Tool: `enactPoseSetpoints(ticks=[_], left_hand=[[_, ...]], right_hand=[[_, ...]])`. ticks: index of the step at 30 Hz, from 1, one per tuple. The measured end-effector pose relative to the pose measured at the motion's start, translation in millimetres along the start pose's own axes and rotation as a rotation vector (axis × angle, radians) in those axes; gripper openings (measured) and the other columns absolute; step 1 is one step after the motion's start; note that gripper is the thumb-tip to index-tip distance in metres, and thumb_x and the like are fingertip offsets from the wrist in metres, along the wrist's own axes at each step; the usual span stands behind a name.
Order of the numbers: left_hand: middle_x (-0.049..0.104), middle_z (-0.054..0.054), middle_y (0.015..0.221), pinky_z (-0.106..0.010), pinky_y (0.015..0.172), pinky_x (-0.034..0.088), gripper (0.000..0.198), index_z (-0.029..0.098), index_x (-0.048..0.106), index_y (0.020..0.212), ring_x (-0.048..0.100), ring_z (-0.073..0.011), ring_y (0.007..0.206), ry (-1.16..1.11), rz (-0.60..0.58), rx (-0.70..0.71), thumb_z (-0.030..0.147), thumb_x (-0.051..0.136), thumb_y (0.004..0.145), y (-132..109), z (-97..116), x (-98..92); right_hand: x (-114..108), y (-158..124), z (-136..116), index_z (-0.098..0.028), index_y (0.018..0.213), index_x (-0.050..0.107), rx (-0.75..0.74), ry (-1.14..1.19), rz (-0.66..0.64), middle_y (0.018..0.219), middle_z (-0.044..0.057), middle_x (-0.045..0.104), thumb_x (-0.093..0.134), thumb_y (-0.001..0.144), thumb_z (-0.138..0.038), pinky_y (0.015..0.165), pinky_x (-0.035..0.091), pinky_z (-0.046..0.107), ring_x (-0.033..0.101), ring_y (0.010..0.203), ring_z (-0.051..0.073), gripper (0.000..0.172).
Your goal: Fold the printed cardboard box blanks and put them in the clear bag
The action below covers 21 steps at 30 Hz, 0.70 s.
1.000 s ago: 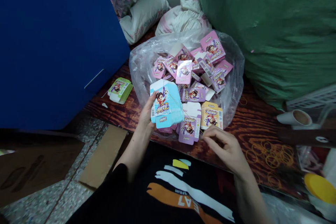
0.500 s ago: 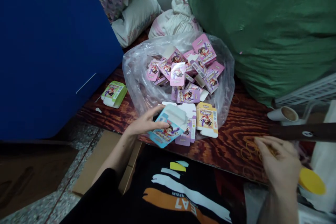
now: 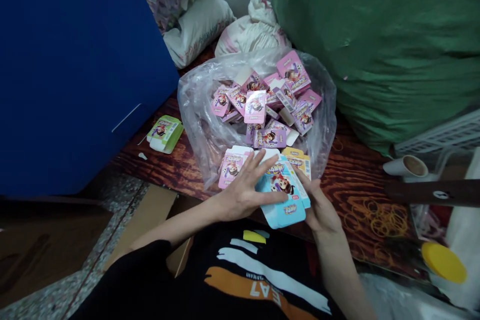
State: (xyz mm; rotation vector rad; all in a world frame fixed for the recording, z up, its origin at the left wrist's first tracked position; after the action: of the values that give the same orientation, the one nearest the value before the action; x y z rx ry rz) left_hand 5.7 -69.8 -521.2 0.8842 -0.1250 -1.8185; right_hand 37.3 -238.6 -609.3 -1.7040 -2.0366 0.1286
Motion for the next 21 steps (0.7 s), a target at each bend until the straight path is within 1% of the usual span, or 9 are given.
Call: enactPoseSetpoints(ticks=[2,4,6,8,11,13,15,18,21], left_hand=[[0.056,-0.008,0.148,-0.073,0.120,0.015,0.029,0.038,0.077,0.111,0.028,-0.0387,0.154,-0.082,-0.022,-0.073,0.020,0.063,0.092,0.6,-10.4,5.7],[0.063,-0.009,0.140,-0.071,0.121,0.014,0.026,0.037,0.078,0.108,0.035,-0.0373,0.151,-0.163,0.033,-0.159,0.022,0.066,0.090,0.6,-24.6,3.1],[0.064,-0.009,0.137,-0.069,0.122,0.015,0.026,0.036,0.078,0.107,0.039,-0.0364,0.149,-0.227,0.103,-0.218,0.022,0.071,0.086,-1.3,-39.3,0.3],[0.063,-0.009,0.140,-0.067,0.122,0.016,0.027,0.037,0.077,0.109,0.039,-0.0352,0.149,-0.241,0.137,-0.234,0.023,0.071,0.086,-4.8,-53.5,3.0],[0.057,-0.010,0.147,-0.067,0.122,0.019,0.029,0.036,0.075,0.114,0.033,-0.0331,0.153,-0.148,0.109,-0.207,0.023,0.065,0.091,-12.2,-74.7,17.7],[0.055,-0.010,0.151,-0.065,0.121,0.024,0.031,0.035,0.073,0.118,0.033,-0.0317,0.153,-0.065,0.076,-0.173,0.022,0.060,0.093,-18.0,-87.0,28.8],[0.051,-0.011,0.155,-0.060,0.120,0.032,0.035,0.033,0.069,0.125,0.037,-0.0300,0.152,0.016,0.039,-0.145,0.020,0.056,0.095,-23.5,-95.7,36.9],[0.041,-0.015,0.162,-0.056,0.118,0.039,0.044,0.027,0.058,0.139,0.038,-0.0294,0.151,0.180,-0.054,-0.096,0.014,0.050,0.098,-29.5,-96.9,44.4],[0.033,-0.018,0.165,-0.054,0.118,0.041,0.052,0.023,0.045,0.149,0.033,-0.0293,0.154,0.357,-0.108,-0.021,0.010,0.045,0.099,-32.7,-85.3,45.2]], right_hand=[[12.9,8.7,0.6,-0.027,0.121,0.070,0.010,0.039,0.021,0.120,0.007,0.076,0.086,0.066,-0.058,0.082,0.062,0.040,0.074,0.103,0.029,0.065],[19.0,13.8,-0.7,-0.028,0.124,0.068,0.010,0.044,0.040,0.124,0.006,0.075,0.090,0.064,-0.046,0.086,0.061,0.038,0.072,0.108,0.028,0.067],[20.9,17.0,-4.5,-0.028,0.126,0.065,-0.045,0.048,0.067,0.126,0.006,0.073,0.089,0.066,-0.044,0.089,0.061,0.038,0.071,0.112,0.028,0.067],[18.4,19.1,-6.3,-0.027,0.128,0.063,-0.134,0.034,0.120,0.129,0.006,0.072,0.088,0.069,-0.043,0.093,0.059,0.039,0.069,0.115,0.028,0.066],[8.4,21.8,2.6,-0.026,0.130,0.060,-0.213,-0.079,0.234,0.130,0.007,0.070,0.083,0.073,-0.047,0.097,0.056,0.042,0.067,0.117,0.028,0.065],[3.2,24.1,10.6,-0.023,0.128,0.061,-0.224,-0.260,0.287,0.128,0.010,0.070,0.078,0.076,-0.053,0.101,0.052,0.047,0.065,0.118,0.030,0.062],[1.9,25.9,13.9,-0.022,0.127,0.062,-0.242,-0.475,0.314,0.128,0.012,0.070,0.070,0.081,-0.058,0.107,0.047,0.051,0.063,0.120,0.031,0.059],[5.2,26.0,11.0,-0.021,0.131,0.060,-0.291,-0.668,0.318,0.133,0.014,0.067,0.062,0.086,-0.059,0.109,0.043,0.053,0.061,0.122,0.032,0.058],[9.9,23.0,4.6,-0.021,0.136,0.056,-0.352,-0.687,0.281,0.136,0.014,0.065,0.061,0.089,-0.056,0.107,0.047,0.050,0.062,0.122,0.031,0.059]])
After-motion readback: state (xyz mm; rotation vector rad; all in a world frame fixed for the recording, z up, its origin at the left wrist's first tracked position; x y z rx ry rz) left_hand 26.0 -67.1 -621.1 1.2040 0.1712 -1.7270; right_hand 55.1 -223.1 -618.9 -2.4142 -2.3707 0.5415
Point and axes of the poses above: each hand's wrist, its own y-axis towards the middle knuckle, its own x-axis out of the palm, z = x × y, the point moved 9 cm from there along y, towards the middle knuckle
